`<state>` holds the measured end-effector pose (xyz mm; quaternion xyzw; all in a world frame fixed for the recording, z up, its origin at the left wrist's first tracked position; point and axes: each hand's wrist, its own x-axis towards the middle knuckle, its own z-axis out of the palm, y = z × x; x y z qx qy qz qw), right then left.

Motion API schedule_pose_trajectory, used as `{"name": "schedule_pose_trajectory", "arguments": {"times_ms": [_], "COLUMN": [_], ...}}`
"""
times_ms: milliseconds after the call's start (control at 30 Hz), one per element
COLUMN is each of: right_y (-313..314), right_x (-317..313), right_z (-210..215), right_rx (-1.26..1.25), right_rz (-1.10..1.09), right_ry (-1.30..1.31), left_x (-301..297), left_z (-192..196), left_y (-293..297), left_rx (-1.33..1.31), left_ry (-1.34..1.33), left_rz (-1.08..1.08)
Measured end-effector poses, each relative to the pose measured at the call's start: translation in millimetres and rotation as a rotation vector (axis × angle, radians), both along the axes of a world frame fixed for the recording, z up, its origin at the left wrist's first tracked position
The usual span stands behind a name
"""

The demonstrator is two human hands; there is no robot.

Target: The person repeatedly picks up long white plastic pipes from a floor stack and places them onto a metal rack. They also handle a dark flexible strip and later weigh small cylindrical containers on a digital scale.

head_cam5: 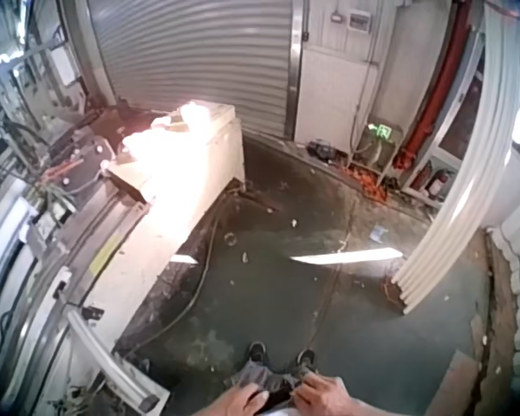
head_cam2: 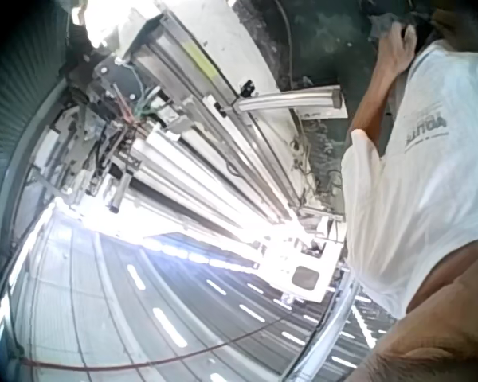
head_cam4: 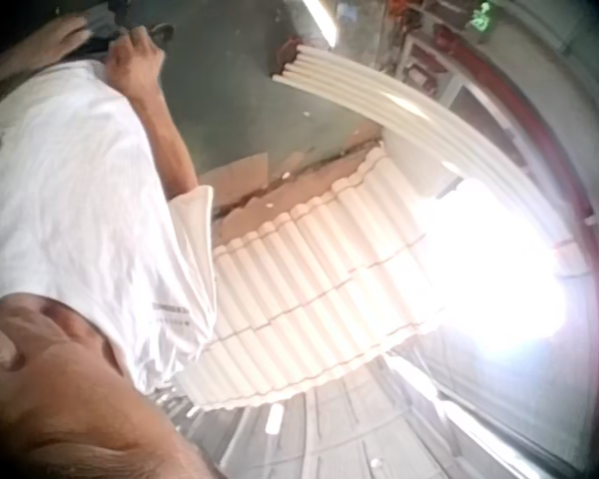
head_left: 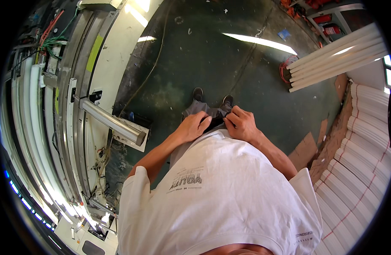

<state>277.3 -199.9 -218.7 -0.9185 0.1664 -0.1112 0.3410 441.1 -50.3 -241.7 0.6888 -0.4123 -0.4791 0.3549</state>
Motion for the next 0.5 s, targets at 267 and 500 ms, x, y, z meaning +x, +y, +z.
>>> {"name": "schedule_pose_trajectory", "arguments": {"times_ms": [267, 500], "right_y": [-2, 4], "right_x": [27, 38], "right_z": [18, 8], "right_rx": [-0.008, -0.251], "right_rz": [0.188, 0.435], "right_ry": [0.107, 0.025], "left_x": [-6, -8], "left_z": [-13, -21], "left_y": [-3, -3], "left_rx": [0.096, -0.043], "left_ry": [-0.057, -0.044], "left_rz": [0.147, 0.154]}}
